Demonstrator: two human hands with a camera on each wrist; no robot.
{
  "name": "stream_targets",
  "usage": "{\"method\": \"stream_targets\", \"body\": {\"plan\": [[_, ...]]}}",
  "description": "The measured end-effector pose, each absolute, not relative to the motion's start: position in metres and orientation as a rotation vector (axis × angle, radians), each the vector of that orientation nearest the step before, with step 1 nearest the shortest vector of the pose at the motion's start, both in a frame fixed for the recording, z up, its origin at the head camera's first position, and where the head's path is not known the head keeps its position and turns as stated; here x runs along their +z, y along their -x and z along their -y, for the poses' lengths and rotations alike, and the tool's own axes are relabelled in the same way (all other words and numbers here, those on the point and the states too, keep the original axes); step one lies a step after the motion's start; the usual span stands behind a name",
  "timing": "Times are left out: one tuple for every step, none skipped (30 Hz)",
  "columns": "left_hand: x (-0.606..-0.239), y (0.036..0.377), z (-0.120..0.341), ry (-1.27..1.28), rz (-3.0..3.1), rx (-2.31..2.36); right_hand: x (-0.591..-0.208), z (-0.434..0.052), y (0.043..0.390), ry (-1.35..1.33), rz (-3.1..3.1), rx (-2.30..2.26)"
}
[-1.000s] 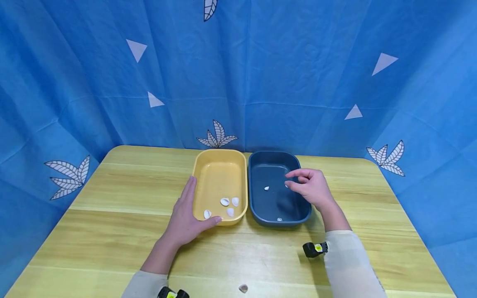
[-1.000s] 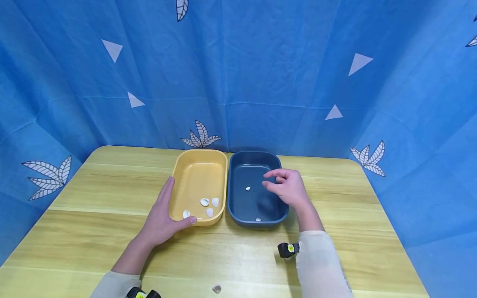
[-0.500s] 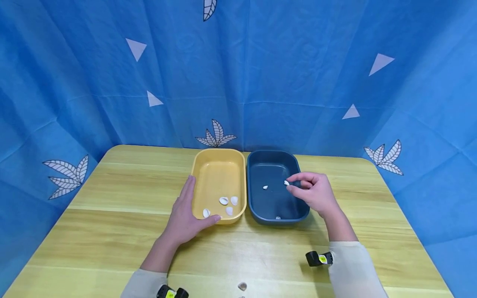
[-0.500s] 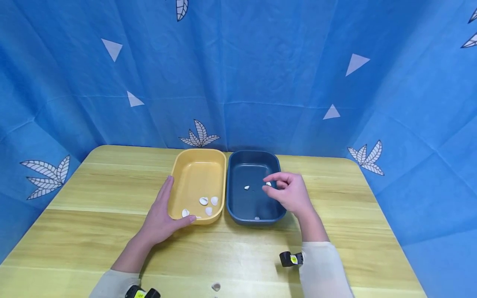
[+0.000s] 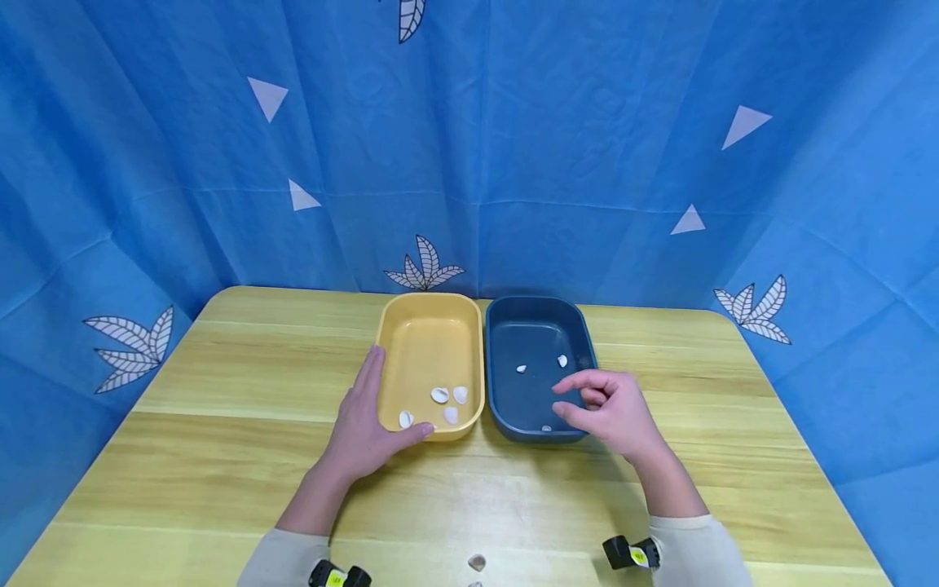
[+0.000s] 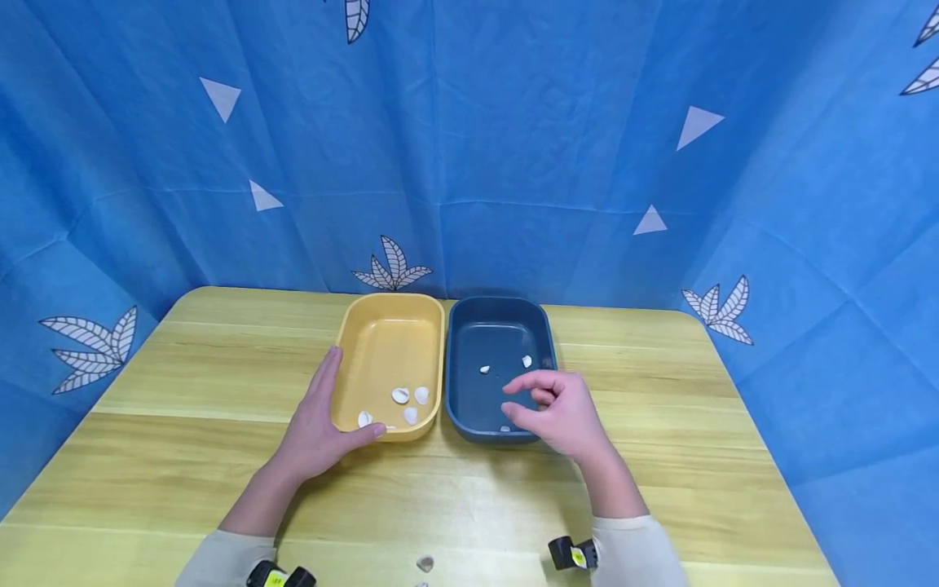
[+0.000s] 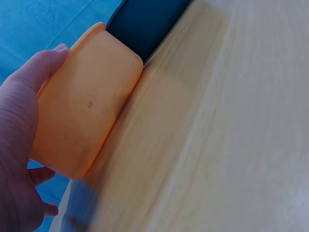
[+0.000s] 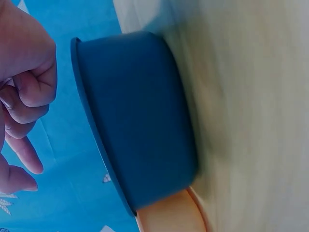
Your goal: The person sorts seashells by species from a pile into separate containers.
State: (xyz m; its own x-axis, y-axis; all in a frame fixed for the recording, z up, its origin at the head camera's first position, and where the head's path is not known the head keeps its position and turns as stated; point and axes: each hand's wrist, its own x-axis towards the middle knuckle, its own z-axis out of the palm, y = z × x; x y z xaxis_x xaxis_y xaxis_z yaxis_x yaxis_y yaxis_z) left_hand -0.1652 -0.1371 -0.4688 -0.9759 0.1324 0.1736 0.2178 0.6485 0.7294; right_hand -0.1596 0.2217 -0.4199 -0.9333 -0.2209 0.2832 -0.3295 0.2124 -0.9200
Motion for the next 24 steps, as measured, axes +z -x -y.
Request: {"method": "stream_targets", "body": {"plan": [[-0.469, 0.165, 0.137, 0.290, 2.759, -1.242, -0.421, -0.220, 0.157, -0.555, 2.371, 1.845], [-0.469, 0.165, 0.137, 0.288, 2.761, -1.242, -0.422, -0.218, 0.155, -0.571, 2.367, 1.853], [-0.469, 0.165, 0.137, 0.287, 2.761, -1.245, -0.423, -0.216, 0.152, -0.576, 2.368, 1.864], [-0.468, 0.165, 0.137, 0.287, 2.762, -1.247, -0.424, -0.214, 0.150, -0.586, 2.369, 1.875], [-0.468, 0.165, 0.136, 0.288, 2.761, -1.247, -0.425, -0.212, 0.147, -0.591, 2.372, 1.885], [-0.468, 0.165, 0.136, 0.291, 2.759, -1.247, -0.427, -0.210, 0.145, -0.598, 2.377, 1.891], [-0.468, 0.165, 0.136, 0.294, 2.757, -1.245, -0.429, -0.208, 0.143, -0.611, 2.377, 1.902], [-0.468, 0.165, 0.136, 0.295, 2.756, -1.246, -0.430, -0.206, 0.141, -0.625, 2.375, 1.911], [-0.468, 0.165, 0.136, 0.296, 2.756, -1.246, -0.432, -0.205, 0.139, -0.640, 2.370, 1.922], [-0.468, 0.165, 0.137, 0.297, 2.755, -1.247, -0.433, -0.203, 0.138, -0.654, 2.366, 1.928], [-0.468, 0.165, 0.137, 0.298, 2.753, -1.248, -0.434, -0.201, 0.136, -0.670, 2.357, 1.933], [-0.468, 0.165, 0.137, 0.299, 2.750, -1.251, -0.435, -0.200, 0.134, -0.688, 2.349, 1.936], [-0.468, 0.165, 0.137, 0.298, 2.750, -1.252, -0.437, -0.198, 0.133, -0.706, 2.340, 1.936], [-0.468, 0.165, 0.137, 0.298, 2.749, -1.254, -0.438, -0.197, 0.131, -0.722, 2.335, 1.935], [-0.468, 0.165, 0.138, 0.299, 2.746, -1.254, -0.440, -0.195, 0.129, -0.741, 2.330, 1.934], [-0.468, 0.165, 0.138, 0.300, 2.745, -1.254, -0.443, -0.193, 0.127, -0.758, 2.328, 1.926], [-0.468, 0.165, 0.138, 0.301, 2.745, -1.252, -0.445, -0.191, 0.125, -0.786, 2.323, 1.921], [-0.468, 0.165, 0.138, 0.303, 2.743, -1.252, -0.448, -0.189, 0.123, -0.810, 2.320, 1.920], [-0.468, 0.165, 0.138, 0.303, 2.745, -1.251, -0.451, -0.186, 0.121, -0.835, 2.316, 1.928], [-0.468, 0.165, 0.138, 0.304, 2.746, -1.250, -0.454, -0.184, 0.118, -0.856, 2.319, 1.938], [-0.469, 0.165, 0.138, 0.305, 2.747, -1.251, -0.456, -0.181, 0.115, -0.875, 2.321, 1.957], [-0.469, 0.165, 0.137, 0.305, 2.747, -1.253, -0.458, -0.179, 0.112, -0.889, 2.328, 1.975], [-0.469, 0.165, 0.137, 0.305, 2.746, -1.257, -0.460, -0.177, 0.109, -0.895, 2.341, 1.997], [-0.469, 0.165, 0.137, 0.305, 2.745, -1.260, -0.461, -0.175, 0.106, -0.895, 2.358, 2.018]]}}
